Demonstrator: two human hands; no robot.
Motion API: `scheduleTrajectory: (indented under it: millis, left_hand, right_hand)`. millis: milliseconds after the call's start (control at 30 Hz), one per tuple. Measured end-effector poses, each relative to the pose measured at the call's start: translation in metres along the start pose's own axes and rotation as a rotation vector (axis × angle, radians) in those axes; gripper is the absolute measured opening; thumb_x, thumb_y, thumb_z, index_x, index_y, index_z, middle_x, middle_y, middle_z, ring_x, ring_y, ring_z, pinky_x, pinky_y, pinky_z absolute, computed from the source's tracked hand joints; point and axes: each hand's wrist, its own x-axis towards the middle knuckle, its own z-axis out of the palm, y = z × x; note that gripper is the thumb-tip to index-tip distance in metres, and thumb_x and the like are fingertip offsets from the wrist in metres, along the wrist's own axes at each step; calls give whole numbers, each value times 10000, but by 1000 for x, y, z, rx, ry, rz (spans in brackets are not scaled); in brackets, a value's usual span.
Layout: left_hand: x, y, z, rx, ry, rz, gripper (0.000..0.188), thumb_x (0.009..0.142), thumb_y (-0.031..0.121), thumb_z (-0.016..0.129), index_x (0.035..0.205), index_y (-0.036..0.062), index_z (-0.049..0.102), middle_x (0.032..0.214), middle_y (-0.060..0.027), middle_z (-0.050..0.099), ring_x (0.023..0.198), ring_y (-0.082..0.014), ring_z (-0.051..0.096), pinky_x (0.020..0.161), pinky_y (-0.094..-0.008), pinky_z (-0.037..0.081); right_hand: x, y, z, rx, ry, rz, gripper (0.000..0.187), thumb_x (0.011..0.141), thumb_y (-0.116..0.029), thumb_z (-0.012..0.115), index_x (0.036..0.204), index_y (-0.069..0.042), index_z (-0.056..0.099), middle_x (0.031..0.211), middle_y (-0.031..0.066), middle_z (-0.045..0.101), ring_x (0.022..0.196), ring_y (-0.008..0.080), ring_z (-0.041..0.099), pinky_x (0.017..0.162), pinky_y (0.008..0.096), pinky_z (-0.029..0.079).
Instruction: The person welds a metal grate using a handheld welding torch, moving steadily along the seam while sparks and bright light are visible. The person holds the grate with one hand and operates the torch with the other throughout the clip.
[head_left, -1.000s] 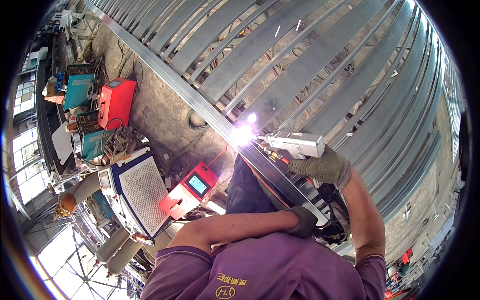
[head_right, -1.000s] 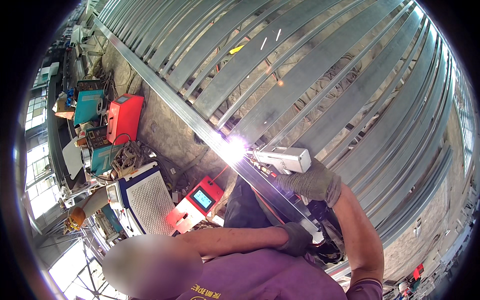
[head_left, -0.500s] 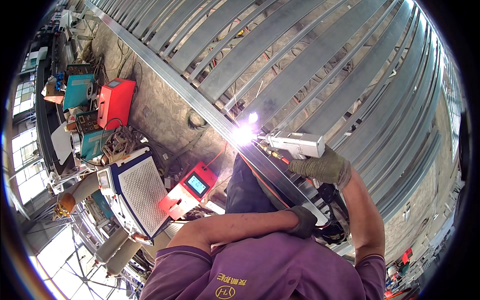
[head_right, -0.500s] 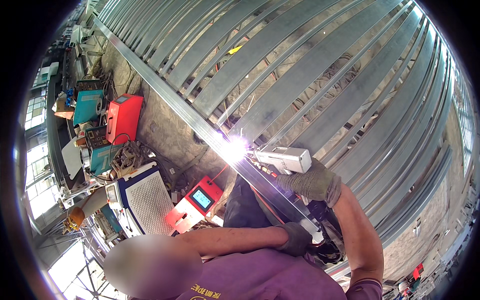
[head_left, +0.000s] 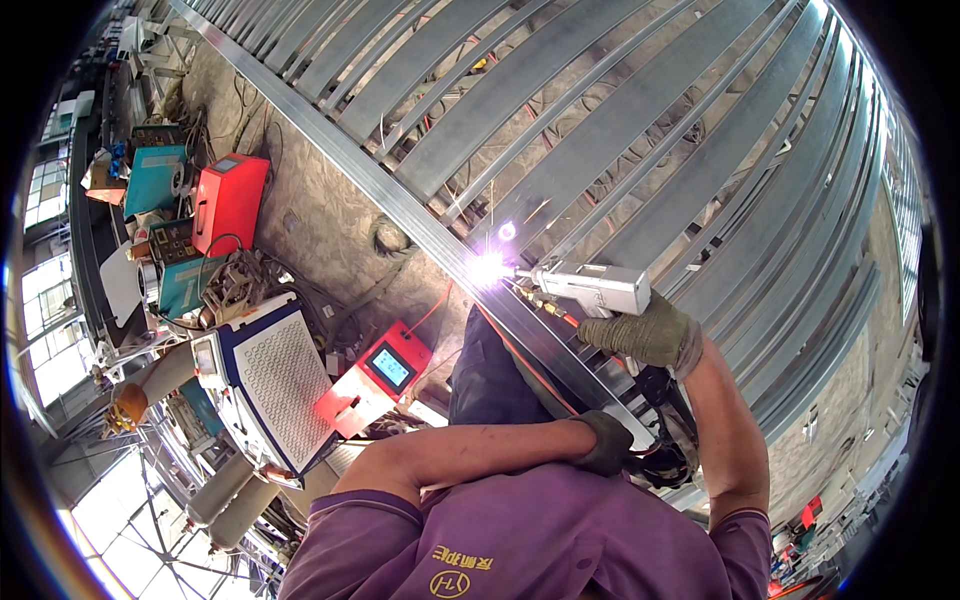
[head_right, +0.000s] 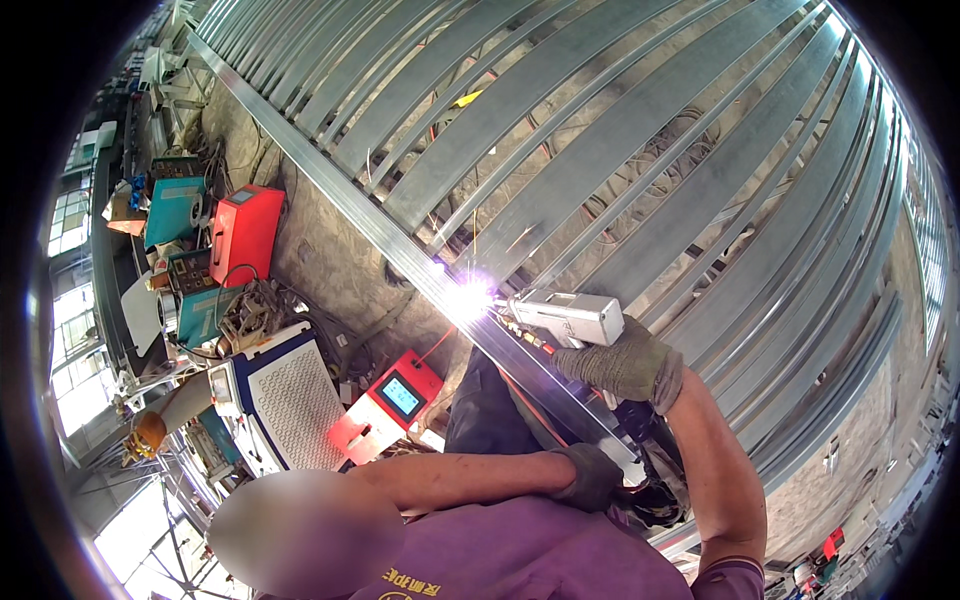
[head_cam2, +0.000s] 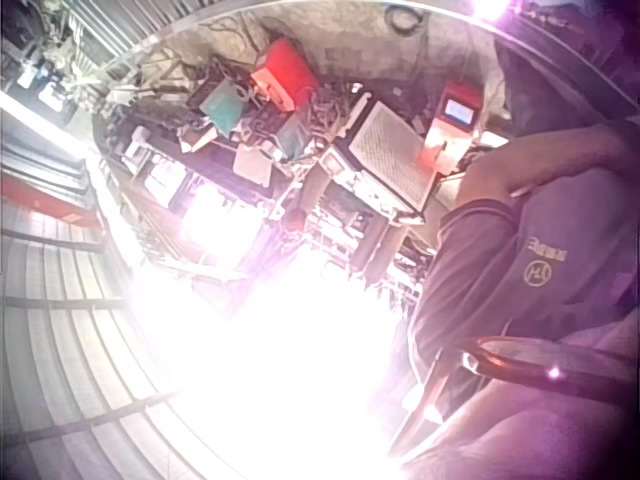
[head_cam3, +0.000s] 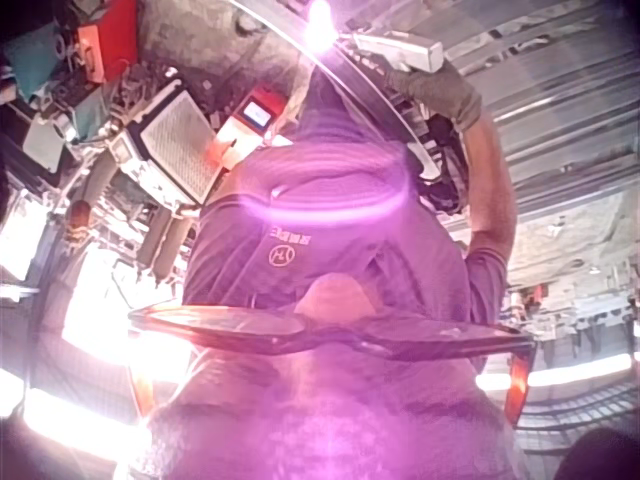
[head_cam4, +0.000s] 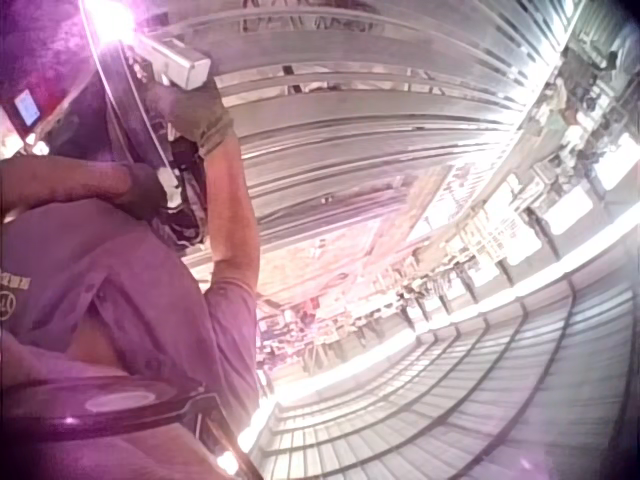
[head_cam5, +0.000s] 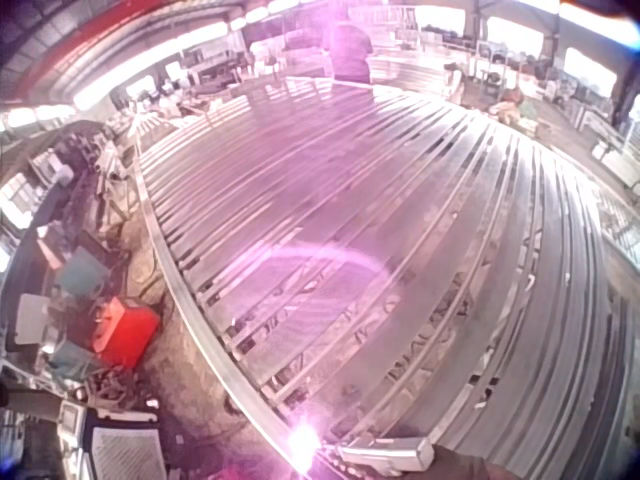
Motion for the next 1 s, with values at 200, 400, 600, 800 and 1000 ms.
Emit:
scheduleTrajectory:
  millis: [200,400,600,800,1000]
  left_hand:
    - [2,0,2,-1,3,6,388,857,269,617,1059,-8,800,1060,-236,773,1023,-398,751,864,-501,593]
    - [6,-3,5,-4,11,19,396,863,285,619,1062,-5,800,1061,-231,773,1021,-402,749,866,-500,591]
    - [2,0,2,-12,0,8,390,863,288,623,1051,-2,804,1054,-235,773,1017,-402,751,862,-501,591]
    - [1,1,0,-29,8,-4,384,859,282,631,1048,-5,804,1047,-236,773,1008,-400,754,852,-503,592]
    - [4,1,3,-7,-3,-4,368,853,268,635,1034,-3,805,1021,-228,778,980,-399,760,842,-502,595]
  right_hand:
    - [0,9,0,-8,2,-61,728,884,-272,867,1499,-64,536,1240,90,720,1041,156,682,872,306,597]
    - [-7,-12,0,-23,-28,39,719,891,-262,861,1499,-61,534,1227,85,722,1028,146,676,857,307,593]
    - [-2,10,-1,13,-4,-70,702,889,-264,865,1484,-63,552,1252,94,723,1053,150,682,876,304,593]
    - [-6,-1,0,26,-3,-20,716,875,-273,879,1479,-65,556,1291,107,717,1133,179,680,945,320,584]
    - [-7,0,1,-22,14,-7,749,865,-274,887,1495,-71,537,1310,116,714,1176,195,675,974,334,583]
